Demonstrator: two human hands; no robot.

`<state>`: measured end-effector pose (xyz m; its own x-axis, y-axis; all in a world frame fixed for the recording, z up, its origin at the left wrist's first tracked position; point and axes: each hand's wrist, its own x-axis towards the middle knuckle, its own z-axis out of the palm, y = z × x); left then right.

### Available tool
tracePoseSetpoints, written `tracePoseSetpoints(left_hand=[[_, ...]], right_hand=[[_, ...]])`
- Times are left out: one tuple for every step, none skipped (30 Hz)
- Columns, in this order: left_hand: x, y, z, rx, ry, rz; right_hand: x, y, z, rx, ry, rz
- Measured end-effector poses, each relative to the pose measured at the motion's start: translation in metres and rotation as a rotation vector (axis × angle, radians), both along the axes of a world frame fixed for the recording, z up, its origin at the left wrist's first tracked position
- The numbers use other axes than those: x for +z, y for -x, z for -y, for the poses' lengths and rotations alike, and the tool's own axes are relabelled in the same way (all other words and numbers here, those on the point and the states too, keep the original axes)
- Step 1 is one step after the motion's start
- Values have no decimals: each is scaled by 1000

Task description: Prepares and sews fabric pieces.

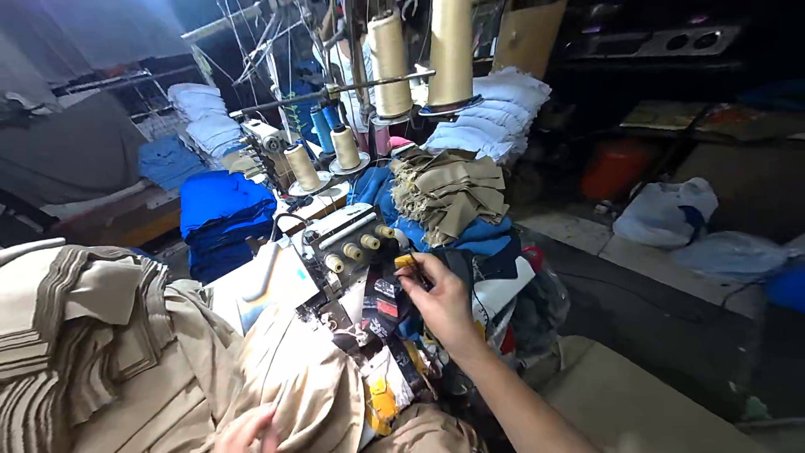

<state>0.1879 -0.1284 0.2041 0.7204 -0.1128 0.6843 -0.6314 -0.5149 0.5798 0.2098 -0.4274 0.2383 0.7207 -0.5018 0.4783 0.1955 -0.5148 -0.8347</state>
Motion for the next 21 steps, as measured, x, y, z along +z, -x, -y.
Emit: tracePoseSetpoints(left_hand=[[2,1,16,-72,-2,-30],[2,2,32,-141,-7,-64],[2,2,49,-206,11,-95],[3,2,65,-265,47,-114],[6,1,78,-310,97,-129],[10,2,89,-336,155,-149],[13,1,97,-351,209,-175],[16,-1,103,-365,248,-205],[17,-5,108,-379,263,-229],[17,-10,110,-400,257,-250],[18,-13,113,-427,258,-286],[20,-15,115,-464,277,-332],[25,-14,118,-505,313,-398],[30,-11,121,-540,358,-478],[33,-8,122,-562,400,-553],[34,-5,123,-573,437,-606],[34,-4,122,-593,477,-642],[33,-3,119,-618,514,-677],[33,-3,114,-632,552,-719],[32,-2,107,-630,590,-767],[33,0,100,-601,623,-819]], right_hand=[[4,2,4,30,-36,10],[6,5,6,67,-66,17],[6,8,7,101,-108,22],[7,13,8,125,-166,37],[9,17,8,135,-235,66],[12,23,8,131,-296,97],[16,29,8,132,-336,128],[19,34,6,132,-358,151],[22,39,4,135,-362,165],[24,44,1,147,-349,178],[27,47,-2,169,-317,196],[29,50,-4,194,-280,219],[30,51,-6,216,-246,242],[30,51,-9,234,-216,264],[29,52,-12,247,-198,275],[27,52,-15,254,-185,279],[25,53,-17,254,-169,277],[22,53,-17,243,-140,271],[18,53,-16,214,-92,260],[14,53,-14,175,-20,242],[8,54,-11,142,64,218]])
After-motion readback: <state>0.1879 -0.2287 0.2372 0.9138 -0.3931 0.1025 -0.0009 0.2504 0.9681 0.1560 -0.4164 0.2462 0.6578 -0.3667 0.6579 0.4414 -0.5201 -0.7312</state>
